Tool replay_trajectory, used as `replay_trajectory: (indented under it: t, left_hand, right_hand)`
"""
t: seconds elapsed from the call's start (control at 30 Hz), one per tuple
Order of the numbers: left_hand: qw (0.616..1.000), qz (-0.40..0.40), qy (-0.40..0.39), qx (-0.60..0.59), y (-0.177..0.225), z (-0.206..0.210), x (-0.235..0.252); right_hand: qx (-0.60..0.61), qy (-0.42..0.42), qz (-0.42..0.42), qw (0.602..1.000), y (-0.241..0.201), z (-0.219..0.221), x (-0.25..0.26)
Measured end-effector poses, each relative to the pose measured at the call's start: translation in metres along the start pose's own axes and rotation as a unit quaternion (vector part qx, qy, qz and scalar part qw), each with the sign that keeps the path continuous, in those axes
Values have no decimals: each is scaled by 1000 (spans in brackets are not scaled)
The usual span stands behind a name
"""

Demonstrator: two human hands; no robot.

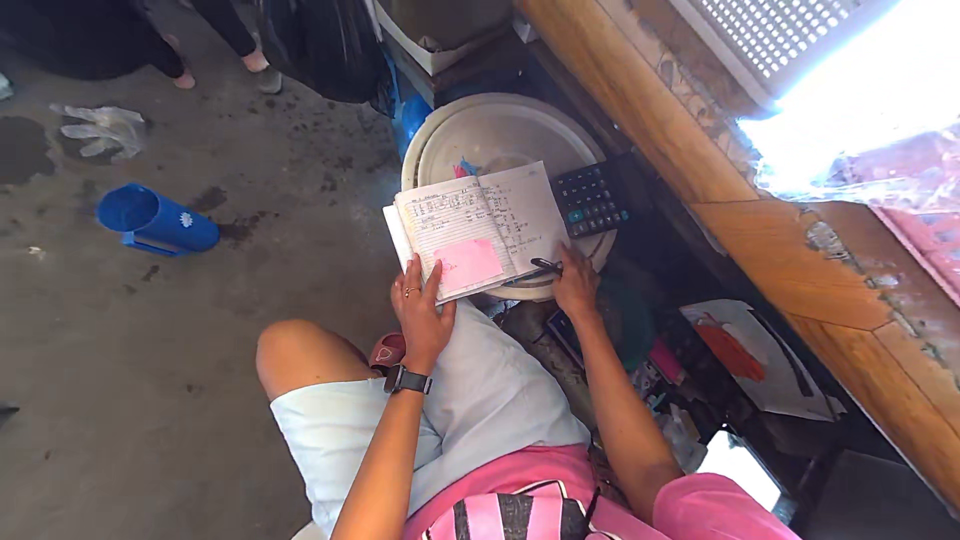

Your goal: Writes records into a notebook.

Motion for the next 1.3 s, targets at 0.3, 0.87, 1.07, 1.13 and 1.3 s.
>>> replay_trajectory:
  t: [0.3, 0.87, 1.07, 1.13, 1.3]
  left_hand:
    - [1000, 3, 25, -16, 1, -1, 0]
    - [1000, 11, 16, -20, -3, 1, 0]
    - [999, 11, 26, -21, -4, 2, 0]
    - [999, 11, 30, -21, -4, 2, -1]
    - [999, 14, 39, -21, -5, 1, -1]
  right_hand:
    - [-42, -134, 31, 990, -9, -24, 15]
    - [-62, -199, 64, 976, -25, -40, 19]
    - [-73, -219, 65, 971, -26, -41, 23]
    - [-89, -222, 63, 969, -28, -43, 23]
    - [-91, -221, 62, 969, -28, -43, 24]
Point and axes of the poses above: each hand's wrist, its own x-axis towards the middle knuckle, its own z-axis out of the palm, y = z × x, the point moved 4 cm from there along x, towards the middle knuckle, and after that the axes turned 14 degrees about -y, right-handed, at the moved point
